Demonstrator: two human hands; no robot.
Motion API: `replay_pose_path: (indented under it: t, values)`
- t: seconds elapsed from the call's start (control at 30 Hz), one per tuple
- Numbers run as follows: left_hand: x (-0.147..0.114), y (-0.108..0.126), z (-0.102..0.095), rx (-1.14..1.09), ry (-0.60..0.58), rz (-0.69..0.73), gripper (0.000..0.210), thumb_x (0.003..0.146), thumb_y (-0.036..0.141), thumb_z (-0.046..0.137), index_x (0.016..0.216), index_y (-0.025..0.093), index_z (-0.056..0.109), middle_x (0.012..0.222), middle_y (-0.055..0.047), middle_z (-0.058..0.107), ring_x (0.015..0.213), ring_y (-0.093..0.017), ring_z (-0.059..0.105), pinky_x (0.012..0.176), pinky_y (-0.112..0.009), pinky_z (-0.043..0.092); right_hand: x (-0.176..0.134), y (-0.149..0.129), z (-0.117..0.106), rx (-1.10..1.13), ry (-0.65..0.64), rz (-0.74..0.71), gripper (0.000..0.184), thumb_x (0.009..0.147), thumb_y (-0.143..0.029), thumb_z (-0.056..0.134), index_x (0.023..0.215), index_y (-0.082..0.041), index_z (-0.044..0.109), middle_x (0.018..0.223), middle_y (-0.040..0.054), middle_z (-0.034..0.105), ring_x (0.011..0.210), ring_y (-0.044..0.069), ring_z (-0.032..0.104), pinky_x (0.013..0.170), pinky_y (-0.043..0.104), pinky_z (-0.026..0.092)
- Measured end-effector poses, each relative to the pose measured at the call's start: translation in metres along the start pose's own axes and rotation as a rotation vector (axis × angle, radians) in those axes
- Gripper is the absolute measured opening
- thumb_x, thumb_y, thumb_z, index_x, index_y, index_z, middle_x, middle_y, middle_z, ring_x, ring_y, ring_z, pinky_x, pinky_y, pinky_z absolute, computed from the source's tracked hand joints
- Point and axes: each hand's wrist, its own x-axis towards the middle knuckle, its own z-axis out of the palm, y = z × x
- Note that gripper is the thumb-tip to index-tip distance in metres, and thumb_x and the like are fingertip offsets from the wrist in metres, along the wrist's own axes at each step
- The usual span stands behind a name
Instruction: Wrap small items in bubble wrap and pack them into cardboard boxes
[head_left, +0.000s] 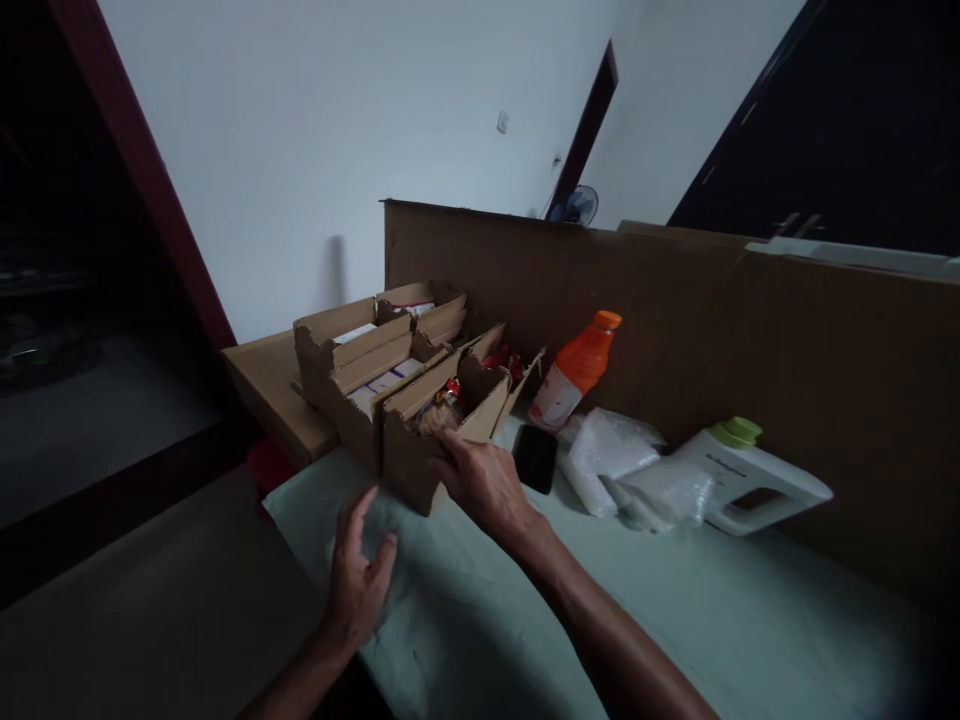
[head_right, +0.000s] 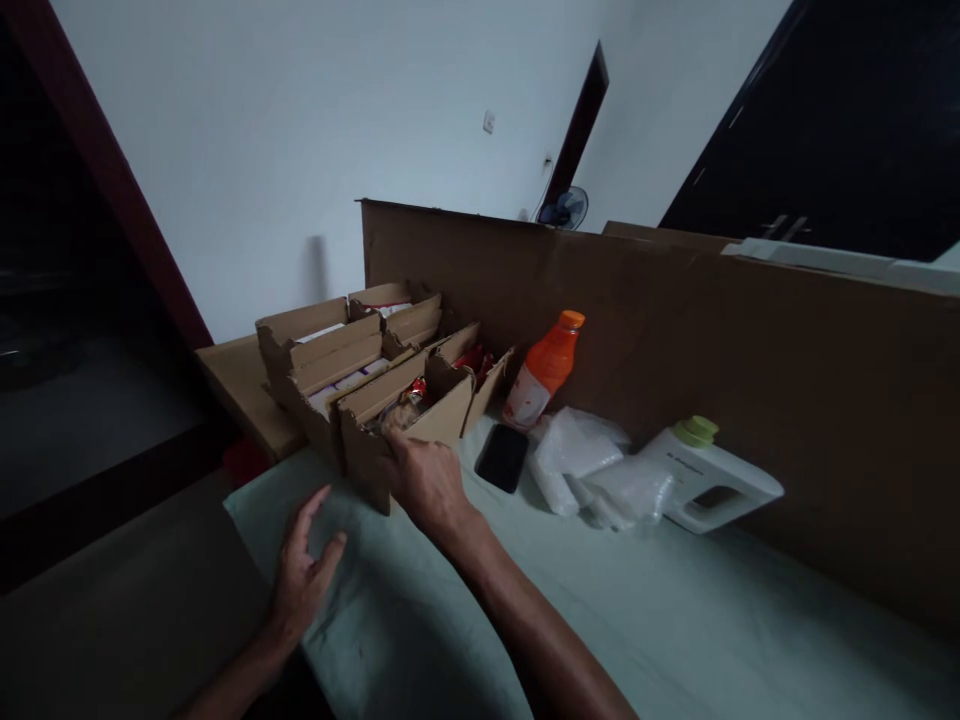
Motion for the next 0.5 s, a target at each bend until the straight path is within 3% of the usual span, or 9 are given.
replay_pose_path:
  t: [0.07, 0.17, 0.3, 0.37, 0.5]
  values:
    - [0.004, -0.005, -0.007, -0.035, 0.023, -0.063, 0.047, 0.091, 0.031, 0.056, 0.137, 0.024, 0.051, 0.142, -0.011, 0.053, 0.133, -0.029, 0.050, 0.113, -0.049, 0.040, 0.001, 0.005, -0.001, -0.017, 0.023, -0.052, 0.013, 0.097, -0.028, 0.055, 0.101, -0.024, 0.067, 0.085, 0.0040, 0.077, 0.076, 0.020, 0.070, 0.061, 0.027, 0.034]
    - [0.008, -0.008, -0.009, -0.129, 0.041, -0.186, 0.048, 0.090, 0.034, 0.057, 0.137, 0.025, 0.051, 0.146, -0.010, 0.051, 0.134, -0.029, 0.049, 0.112, -0.048, 0.041, -0.015, 0.019, -0.008, 0.021, 0.067, -0.174, 0.019, 0.097, -0.023, 0.053, 0.082, -0.022, 0.064, 0.075, 0.0020, 0.072, 0.066, 0.016, 0.064, 0.062, 0.027, 0.034]
    - [0.013, -0.004, -0.007, -0.279, 0.078, -0.316, 0.054, 0.091, 0.042, 0.059, 0.141, 0.026, 0.047, 0.149, -0.011, 0.049, 0.137, -0.030, 0.046, 0.113, -0.048, 0.040, -0.067, 0.050, -0.037, 0.191, 0.089, -0.277, 0.024, 0.100, -0.030, 0.051, 0.081, -0.023, 0.065, 0.075, 0.0022, 0.070, 0.067, 0.016, 0.062, 0.068, 0.029, 0.043]
    - [0.014, -0.001, -0.006, -0.333, 0.075, -0.332, 0.057, 0.089, 0.043, 0.061, 0.141, 0.025, 0.047, 0.149, -0.011, 0.049, 0.136, -0.031, 0.048, 0.114, -0.049, 0.039, -0.101, 0.073, -0.053, 0.287, 0.138, -0.187, 0.023, 0.098, -0.039, 0.053, 0.085, -0.026, 0.068, 0.082, 0.0041, 0.072, 0.073, 0.019, 0.065, 0.069, 0.031, 0.048]
    - [0.009, 0.007, 0.001, -0.383, -0.075, -0.276, 0.065, 0.084, 0.037, 0.065, 0.145, 0.026, 0.045, 0.152, -0.011, 0.048, 0.138, -0.031, 0.047, 0.115, -0.049, 0.038, -0.175, 0.118, -0.063, 0.346, 0.402, 0.240, 0.027, 0.088, -0.057, 0.061, 0.088, -0.032, 0.072, 0.089, 0.0063, 0.075, 0.082, 0.026, 0.070, 0.075, 0.040, 0.056]
